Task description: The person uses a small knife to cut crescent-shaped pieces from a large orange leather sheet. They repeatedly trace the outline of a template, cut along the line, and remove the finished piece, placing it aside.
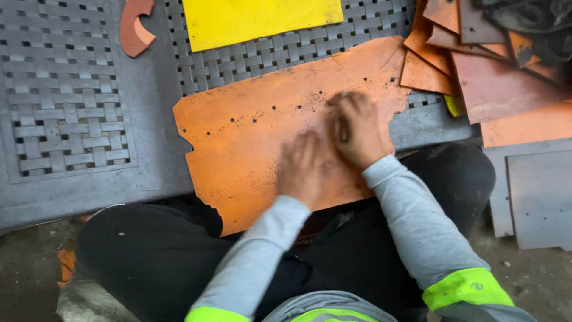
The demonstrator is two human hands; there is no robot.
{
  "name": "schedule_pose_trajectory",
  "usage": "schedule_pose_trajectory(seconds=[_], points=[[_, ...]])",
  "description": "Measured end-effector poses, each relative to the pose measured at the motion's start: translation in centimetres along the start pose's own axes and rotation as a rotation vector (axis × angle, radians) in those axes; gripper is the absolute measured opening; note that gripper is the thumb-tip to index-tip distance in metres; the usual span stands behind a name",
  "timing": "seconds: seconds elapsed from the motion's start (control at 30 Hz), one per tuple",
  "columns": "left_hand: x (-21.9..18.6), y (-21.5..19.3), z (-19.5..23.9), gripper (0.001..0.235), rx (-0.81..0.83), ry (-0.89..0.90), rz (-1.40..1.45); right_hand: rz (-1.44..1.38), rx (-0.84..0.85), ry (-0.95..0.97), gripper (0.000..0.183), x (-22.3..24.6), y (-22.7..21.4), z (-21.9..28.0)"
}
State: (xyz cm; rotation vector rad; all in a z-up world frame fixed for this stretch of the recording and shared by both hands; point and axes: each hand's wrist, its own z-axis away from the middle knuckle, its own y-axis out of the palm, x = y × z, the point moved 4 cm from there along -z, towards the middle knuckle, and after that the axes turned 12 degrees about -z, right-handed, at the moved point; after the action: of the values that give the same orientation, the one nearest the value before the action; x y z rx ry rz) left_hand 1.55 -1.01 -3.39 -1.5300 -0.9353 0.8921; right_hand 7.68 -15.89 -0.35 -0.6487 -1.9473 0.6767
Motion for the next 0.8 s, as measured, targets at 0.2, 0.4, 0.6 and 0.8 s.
schedule_pose_trajectory(seconds=[0.2,0.4,0.6,0.8], points=[[-0.8,1.4,-0.3,0.089,0.150,-0.061,0.272,-0.037,0.020,0.079,0.026,0.3,0.0,-0.2],[13.0,0.9,0.1,0.089,0.045,-0.279,-0.091,-0.143,-0.106,0.100,0.015,0.7,-0.6,0.1],[1.0,0.9,-0.8,0.091,0.171,0.091,-0.205,-0.369,-0.139,0.066,0.016,1.4,-0.9,-0.3],[-3.6,-0.5,2.7,0.089,0.229,0.173,0.158,-0.703,-0.358,0.249,0.007,-1.4,-4.0,-0.8]])
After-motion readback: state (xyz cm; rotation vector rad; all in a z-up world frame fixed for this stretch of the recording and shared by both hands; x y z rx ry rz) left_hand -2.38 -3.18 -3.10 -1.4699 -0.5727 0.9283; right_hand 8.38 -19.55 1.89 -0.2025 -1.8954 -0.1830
